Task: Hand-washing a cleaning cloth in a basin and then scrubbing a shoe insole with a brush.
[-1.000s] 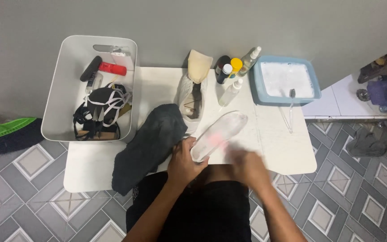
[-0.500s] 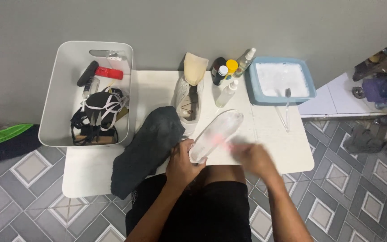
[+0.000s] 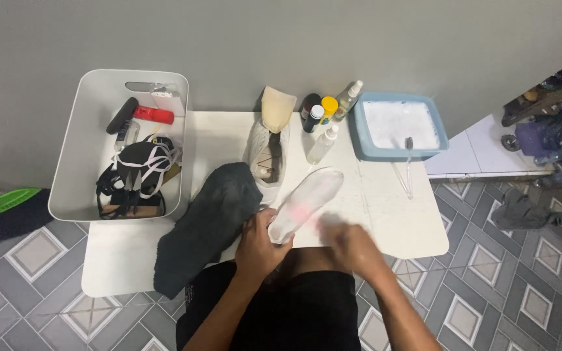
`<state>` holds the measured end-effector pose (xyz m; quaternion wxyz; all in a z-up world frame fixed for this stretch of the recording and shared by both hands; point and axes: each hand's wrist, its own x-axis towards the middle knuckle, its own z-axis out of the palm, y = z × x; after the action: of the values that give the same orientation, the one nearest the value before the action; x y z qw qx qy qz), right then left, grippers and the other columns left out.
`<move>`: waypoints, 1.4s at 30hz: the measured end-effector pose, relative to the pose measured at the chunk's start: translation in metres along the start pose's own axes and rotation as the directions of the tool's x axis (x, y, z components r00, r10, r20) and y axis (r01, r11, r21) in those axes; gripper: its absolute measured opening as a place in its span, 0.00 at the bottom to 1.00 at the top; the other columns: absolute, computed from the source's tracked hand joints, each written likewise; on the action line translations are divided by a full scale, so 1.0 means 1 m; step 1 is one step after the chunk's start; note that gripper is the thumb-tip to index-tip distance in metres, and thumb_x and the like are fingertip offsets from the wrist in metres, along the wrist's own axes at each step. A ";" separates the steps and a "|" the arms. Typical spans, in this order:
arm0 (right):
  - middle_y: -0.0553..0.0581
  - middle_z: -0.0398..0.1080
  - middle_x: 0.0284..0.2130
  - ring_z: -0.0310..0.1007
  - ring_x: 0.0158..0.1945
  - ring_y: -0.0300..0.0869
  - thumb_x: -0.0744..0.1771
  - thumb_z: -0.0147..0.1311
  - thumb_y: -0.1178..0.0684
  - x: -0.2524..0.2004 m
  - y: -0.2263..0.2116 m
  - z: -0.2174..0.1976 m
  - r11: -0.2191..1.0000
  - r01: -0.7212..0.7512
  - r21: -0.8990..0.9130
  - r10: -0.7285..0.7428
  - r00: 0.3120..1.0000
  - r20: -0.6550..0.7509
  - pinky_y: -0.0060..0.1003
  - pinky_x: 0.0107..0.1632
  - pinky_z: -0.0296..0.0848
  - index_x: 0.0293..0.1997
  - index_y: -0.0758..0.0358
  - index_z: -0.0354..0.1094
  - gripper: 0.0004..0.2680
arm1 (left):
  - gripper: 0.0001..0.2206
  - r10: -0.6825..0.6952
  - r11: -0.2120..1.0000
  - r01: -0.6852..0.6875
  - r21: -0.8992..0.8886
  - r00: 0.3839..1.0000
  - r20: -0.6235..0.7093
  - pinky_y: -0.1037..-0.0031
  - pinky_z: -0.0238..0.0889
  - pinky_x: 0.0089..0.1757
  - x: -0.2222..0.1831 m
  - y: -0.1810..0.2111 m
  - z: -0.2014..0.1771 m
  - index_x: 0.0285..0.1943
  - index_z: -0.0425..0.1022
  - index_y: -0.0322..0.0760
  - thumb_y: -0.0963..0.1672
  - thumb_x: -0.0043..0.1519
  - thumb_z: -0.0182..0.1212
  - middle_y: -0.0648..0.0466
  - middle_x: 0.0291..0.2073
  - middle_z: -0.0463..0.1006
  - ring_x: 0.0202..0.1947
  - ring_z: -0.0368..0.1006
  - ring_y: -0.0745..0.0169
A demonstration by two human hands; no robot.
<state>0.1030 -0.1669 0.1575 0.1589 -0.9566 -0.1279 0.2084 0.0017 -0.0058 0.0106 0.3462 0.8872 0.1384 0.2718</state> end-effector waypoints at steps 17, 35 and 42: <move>0.67 0.81 0.40 0.79 0.50 0.64 0.68 0.47 0.52 0.027 0.051 0.019 0.998 -0.053 0.037 0.054 0.998 -0.029 0.58 0.51 0.76 0.51 0.50 0.80 0.13 | 0.29 -0.048 0.999 0.049 -0.019 0.997 0.053 0.60 0.69 0.47 0.001 0.008 -0.008 0.56 0.68 0.39 0.47 0.48 0.78 0.49 0.37 0.79 0.41 0.79 0.47; 0.71 0.79 0.44 0.77 0.54 0.67 0.66 0.51 0.50 0.017 0.005 0.009 0.993 -0.107 0.051 0.100 0.988 0.120 0.60 0.55 0.75 0.58 0.53 0.76 0.15 | 0.30 -0.121 0.993 0.121 0.008 0.984 0.127 0.62 0.71 0.49 0.004 0.009 -0.008 0.57 0.68 0.40 0.47 0.48 0.78 0.49 0.40 0.80 0.45 0.79 0.50; 0.67 0.80 0.37 0.80 0.42 0.65 0.68 0.49 0.48 0.053 0.087 0.034 0.995 -0.072 -0.065 0.058 0.979 -0.197 0.59 0.43 0.78 0.52 0.38 0.79 0.12 | 0.27 0.002 1.000 -0.002 0.009 0.999 0.048 0.63 0.70 0.49 -0.001 0.004 -0.001 0.55 0.68 0.39 0.47 0.49 0.78 0.50 0.44 0.80 0.46 0.79 0.51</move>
<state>0.1505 -0.2216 0.0778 0.1294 -0.9811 -0.0875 0.1142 0.0007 -0.0088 0.0131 0.3450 0.8952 0.1304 0.2500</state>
